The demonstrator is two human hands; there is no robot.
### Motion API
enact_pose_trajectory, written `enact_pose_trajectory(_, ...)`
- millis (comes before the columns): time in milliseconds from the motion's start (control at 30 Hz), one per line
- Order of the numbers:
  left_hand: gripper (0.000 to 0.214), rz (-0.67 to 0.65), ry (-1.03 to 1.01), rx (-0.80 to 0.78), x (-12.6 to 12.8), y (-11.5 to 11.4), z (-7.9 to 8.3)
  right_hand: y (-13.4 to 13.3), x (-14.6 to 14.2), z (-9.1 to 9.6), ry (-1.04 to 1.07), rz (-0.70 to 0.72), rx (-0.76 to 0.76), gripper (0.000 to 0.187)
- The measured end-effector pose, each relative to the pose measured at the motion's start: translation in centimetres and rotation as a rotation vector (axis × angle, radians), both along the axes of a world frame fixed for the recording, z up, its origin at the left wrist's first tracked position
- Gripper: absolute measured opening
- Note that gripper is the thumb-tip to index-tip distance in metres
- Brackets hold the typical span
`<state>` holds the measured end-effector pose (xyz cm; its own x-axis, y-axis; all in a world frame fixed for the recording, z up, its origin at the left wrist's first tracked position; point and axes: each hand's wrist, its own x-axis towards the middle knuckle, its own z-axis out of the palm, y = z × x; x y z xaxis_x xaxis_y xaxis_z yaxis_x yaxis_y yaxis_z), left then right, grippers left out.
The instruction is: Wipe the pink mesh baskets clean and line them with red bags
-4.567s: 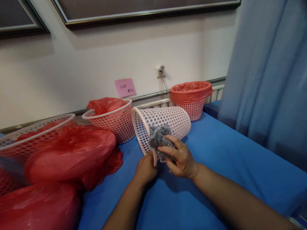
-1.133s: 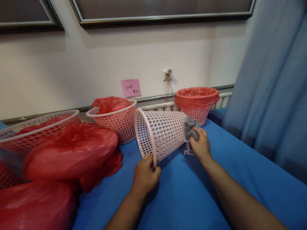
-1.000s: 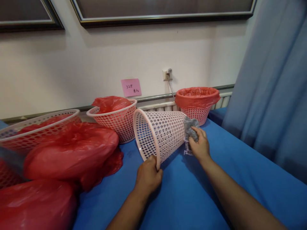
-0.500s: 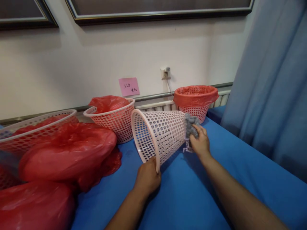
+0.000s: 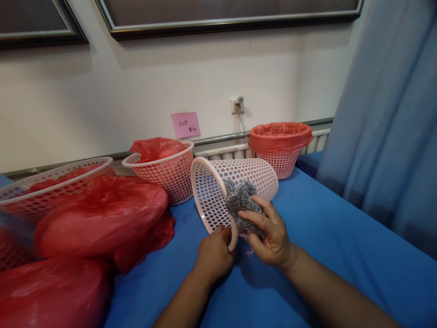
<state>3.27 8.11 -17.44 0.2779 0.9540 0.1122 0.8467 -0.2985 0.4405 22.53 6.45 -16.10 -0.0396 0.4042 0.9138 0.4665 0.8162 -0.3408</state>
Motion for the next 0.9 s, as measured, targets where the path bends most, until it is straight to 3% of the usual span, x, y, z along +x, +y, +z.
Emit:
enact_pose_trajectory(100,0.021,-0.068,-0.226,0.044,0.1,-0.4,1.1,0.3,0.0,0.1,-0.042,0.049,0.013,0.059)
enact_pose_trajectory(233,0.011,-0.175,-0.501,0.251,0.2,-0.9,2.0,0.5,-0.4,-0.4,-0.099,0.102,0.059,0.056)
enact_pose_trajectory(333,0.016,-0.212,-0.488,0.327,0.1,-1.1,1.9,2.9,1.1,-1.7,0.025,-0.111,-0.019,0.050)
enact_pose_trajectory(433,0.016,-0.235,-0.400,0.324,0.0,-1.0,1.3,6.7,4.2,-3.2,0.301,-0.396,-0.284,0.043)
enact_pose_trajectory(533,0.015,-0.253,-0.278,0.257,0.0,-0.7,0.4,9.0,6.1,-3.9,0.457,-0.479,-0.513,0.045)
enact_pose_trajectory(633,0.020,-0.233,-0.142,0.145,-0.1,-0.2,-0.4,7.6,4.8,-3.3,0.364,-0.401,-0.398,0.044)
enact_pose_trajectory(800,0.037,-0.196,-0.065,0.031,-0.3,0.3,-0.5,1.6,0.2,-1.3,-0.011,-0.081,-0.025,0.052)
enact_pose_trajectory(900,0.043,-0.278,-0.106,0.013,-0.5,0.3,0.0,1.4,0.1,-1.4,-0.060,-0.041,0.022,0.053)
